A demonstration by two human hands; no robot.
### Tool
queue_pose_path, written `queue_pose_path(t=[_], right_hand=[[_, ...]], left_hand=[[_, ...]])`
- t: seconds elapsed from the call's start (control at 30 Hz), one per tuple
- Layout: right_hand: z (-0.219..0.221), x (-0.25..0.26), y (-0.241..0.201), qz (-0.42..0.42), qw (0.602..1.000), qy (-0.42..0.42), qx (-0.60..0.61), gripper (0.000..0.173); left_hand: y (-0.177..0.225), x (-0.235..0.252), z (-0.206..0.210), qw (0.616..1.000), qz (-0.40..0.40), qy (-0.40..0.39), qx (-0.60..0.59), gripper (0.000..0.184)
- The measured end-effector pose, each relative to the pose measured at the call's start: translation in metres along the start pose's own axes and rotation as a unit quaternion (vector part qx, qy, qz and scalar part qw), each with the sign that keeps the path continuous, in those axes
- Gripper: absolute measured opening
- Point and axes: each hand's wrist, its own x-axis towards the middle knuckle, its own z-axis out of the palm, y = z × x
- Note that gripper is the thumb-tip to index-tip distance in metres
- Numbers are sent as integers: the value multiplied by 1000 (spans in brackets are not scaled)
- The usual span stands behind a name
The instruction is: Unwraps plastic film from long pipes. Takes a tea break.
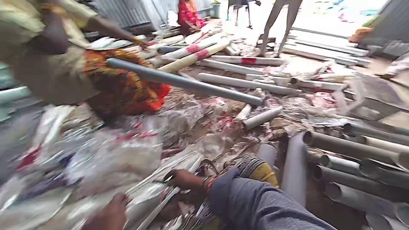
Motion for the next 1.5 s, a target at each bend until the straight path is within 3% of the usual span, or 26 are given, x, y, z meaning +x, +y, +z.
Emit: queue_pose_path(t=[0.17, 0.3, 0.4, 0.53, 0.7, 1.2, 1.5], right_hand=[[5, -1, -7, 71, 997, 1, -6, 38], [6, 3, -7, 79, 996, 28, 2, 35], [6, 2, -9, 87, 996, 32, 10, 34], [5, 4, -7, 91, 996, 22, 12, 32], [9, 7, -6, 98, 995, 16, 20, 31], [13, 10, 9, 108, 993, -20, -39, 33], [10, 12, 14, 107, 992, -33, -54, 34]], left_hand=[[11, -7, -23, 998, -45, -40, -3, 37], [4, -5, -37, 995, -34, -60, -69, 50], [-9, 0, -37, 991, -8, -48, -121, 48], [-19, 1, -47, 995, 6, -93, -32, 43], [-19, 1, -46, 990, -2, -139, -6, 38], [6, 10, -41, 992, -52, -90, 70, 38], [6, 17, -40, 991, -86, -91, 48, 42]])
